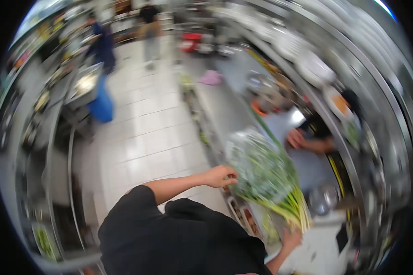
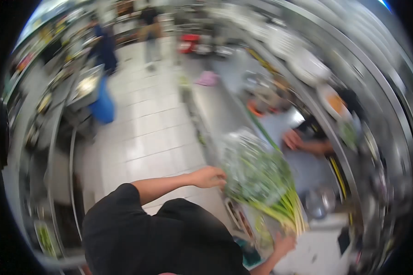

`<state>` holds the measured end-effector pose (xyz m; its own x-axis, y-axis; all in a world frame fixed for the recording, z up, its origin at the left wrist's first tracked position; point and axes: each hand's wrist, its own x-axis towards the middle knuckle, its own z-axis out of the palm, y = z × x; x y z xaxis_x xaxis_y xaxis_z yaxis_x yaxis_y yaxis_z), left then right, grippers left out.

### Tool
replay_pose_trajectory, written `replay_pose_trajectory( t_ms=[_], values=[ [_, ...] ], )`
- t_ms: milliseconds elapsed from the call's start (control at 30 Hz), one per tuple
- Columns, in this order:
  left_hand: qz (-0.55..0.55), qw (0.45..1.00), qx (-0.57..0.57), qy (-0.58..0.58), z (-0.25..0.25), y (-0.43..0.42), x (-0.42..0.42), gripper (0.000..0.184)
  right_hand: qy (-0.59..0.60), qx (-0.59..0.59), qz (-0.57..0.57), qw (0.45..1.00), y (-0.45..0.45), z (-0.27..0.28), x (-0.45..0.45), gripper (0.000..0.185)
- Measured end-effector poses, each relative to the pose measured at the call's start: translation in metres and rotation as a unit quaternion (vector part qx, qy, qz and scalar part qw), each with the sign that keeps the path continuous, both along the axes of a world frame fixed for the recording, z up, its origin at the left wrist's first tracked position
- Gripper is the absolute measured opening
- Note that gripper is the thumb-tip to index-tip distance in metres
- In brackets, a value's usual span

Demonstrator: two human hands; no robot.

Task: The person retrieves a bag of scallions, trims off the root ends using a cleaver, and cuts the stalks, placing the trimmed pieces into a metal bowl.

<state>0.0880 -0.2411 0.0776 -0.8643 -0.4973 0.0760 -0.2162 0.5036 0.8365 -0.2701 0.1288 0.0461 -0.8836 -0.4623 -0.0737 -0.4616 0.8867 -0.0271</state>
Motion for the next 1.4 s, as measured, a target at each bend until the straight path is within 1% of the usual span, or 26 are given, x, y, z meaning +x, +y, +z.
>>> replay_pose_trajectory(
  t_ms=[33, 100, 133, 200, 233, 267, 400, 533, 600, 667, 700, 767, 867, 933, 967, 1000, 1033, 1067, 1133, 1167, 1200, 1233, 1267, 1300, 1333, 1400],
  values=[
    [0.039, 0.998, 0.005, -0.055, -0.009, -0.011, 0.045, 0.039, 0.096, -0.075, 0.005, 0.993, -0.021, -0.013, -0.006, 0.079],
    [0.130, 0.983, 0.000, -0.129, -0.039, -0.030, 0.134, 0.040, 0.089, -0.233, 0.110, 0.962, -0.095, 0.020, 0.017, 0.039],
    [0.156, 0.967, 0.002, -0.201, -0.053, -0.034, 0.177, 0.042, 0.057, -0.379, 0.193, 0.903, -0.134, 0.012, 0.026, 0.035],
    [0.218, 0.947, 0.013, -0.236, -0.072, -0.037, 0.258, 0.042, -0.123, -0.372, 0.210, 0.896, -0.223, 0.019, 0.066, 0.030],
    [0.205, 0.929, -0.009, -0.307, -0.079, -0.034, 0.294, 0.041, -0.138, -0.367, 0.241, 0.888, -0.262, 0.018, 0.100, 0.030],
    [0.185, 0.907, -0.027, -0.377, -0.085, -0.034, 0.327, 0.041, -0.178, -0.329, 0.319, 0.871, -0.299, 0.018, 0.140, 0.028],
    [0.296, 0.877, 0.068, -0.372, -0.116, -0.010, 0.447, 0.039, -0.247, -0.177, 0.529, 0.792, -0.412, -0.036, 0.276, 0.026],
    [0.405, 0.834, 0.151, -0.342, -0.129, 0.033, 0.544, 0.041, -0.342, 0.040, 0.602, 0.721, -0.474, -0.137, 0.365, 0.035],
    [0.470, 0.803, 0.182, -0.318, -0.129, 0.056, 0.584, 0.041, -0.419, 0.166, 0.556, 0.698, -0.490, -0.125, 0.419, 0.034],
    [0.527, 0.769, 0.196, -0.303, -0.164, 0.076, 0.623, 0.042, -0.355, 0.310, 0.561, 0.680, -0.515, -0.121, 0.454, 0.039],
    [0.554, 0.743, 0.217, -0.308, -0.167, 0.084, 0.638, 0.043, -0.358, 0.306, 0.559, 0.682, -0.535, -0.133, 0.464, 0.039],
    [0.599, 0.700, 0.245, -0.302, -0.183, 0.100, 0.664, 0.046, -0.279, 0.451, 0.566, 0.631, -0.590, -0.186, 0.469, 0.047],
    [0.639, 0.655, 0.297, -0.273, -0.211, 0.122, 0.702, 0.046, -0.217, 0.417, 0.648, 0.599, -0.677, -0.180, 0.553, 0.052],
    [0.685, 0.587, 0.343, -0.263, -0.202, 0.132, 0.727, 0.043, -0.149, 0.385, 0.731, 0.543, -0.737, -0.165, 0.625, 0.057],
    [0.713, 0.559, 0.332, -0.263, -0.205, 0.143, 0.742, 0.043, -0.046, 0.526, 0.729, 0.435, -0.808, -0.243, 0.684, 0.060],
    [0.743, 0.524, 0.324, -0.261, -0.210, 0.154, 0.751, 0.042, 0.010, 0.535, 0.749, 0.391, -0.866, -0.308, 0.747, 0.059],
    [0.784, 0.482, 0.313, -0.235, -0.198, 0.159, 0.757, 0.042, 0.142, 0.430, 0.847, 0.277, -0.932, -0.364, 0.814, 0.056],
    [0.823, 0.434, 0.303, -0.207, -0.184, 0.162, 0.766, 0.041, 0.116, 0.377, 0.865, 0.309, -0.956, -0.346, 0.904, 0.055],
    [0.887, 0.347, 0.263, -0.153, -0.169, 0.166, 0.775, 0.037, 0.036, 0.233, 0.893, 0.384, -0.963, -0.230, 1.100, 0.052],
    [0.895, 0.324, 0.273, -0.142, -0.159, 0.163, 0.779, 0.037, 0.002, 0.171, 0.924, 0.343, -0.979, -0.210, 1.189, 0.045],
    [0.925, 0.279, 0.233, -0.106, -0.151, 0.160, 0.786, 0.033, -0.136, 0.052, 0.934, 0.327, -0.968, -0.163, 1.258, 0.036],
    [0.950, 0.239, 0.188, -0.073, -0.145, 0.154, 0.796, 0.030, -0.127, -0.064, 0.959, 0.247, -0.962, -0.133, 1.329, 0.032],
    [0.952, 0.233, 0.188, -0.071, -0.145, 0.147, 0.808, 0.030, -0.179, -0.050, 0.937, 0.297, -0.917, -0.050, 1.375, 0.030],
    [0.968, 0.193, 0.158, 0.003, -0.144, 0.141, 0.826, 0.025, -0.210, -0.060, 0.939, 0.264, -0.911, -0.022, 1.436, 0.029],
    [0.977, 0.155, 0.127, 0.076, -0.144, 0.136, 0.850, 0.019, -0.282, -0.181, 0.920, 0.204, -0.890, 0.007, 1.482, 0.029],
    [0.974, 0.131, 0.086, 0.166, -0.140, 0.123, 0.912, 0.016, -0.311, -0.154, 0.916, 0.203, -0.865, 0.070, 1.572, 0.030]
  ],
)
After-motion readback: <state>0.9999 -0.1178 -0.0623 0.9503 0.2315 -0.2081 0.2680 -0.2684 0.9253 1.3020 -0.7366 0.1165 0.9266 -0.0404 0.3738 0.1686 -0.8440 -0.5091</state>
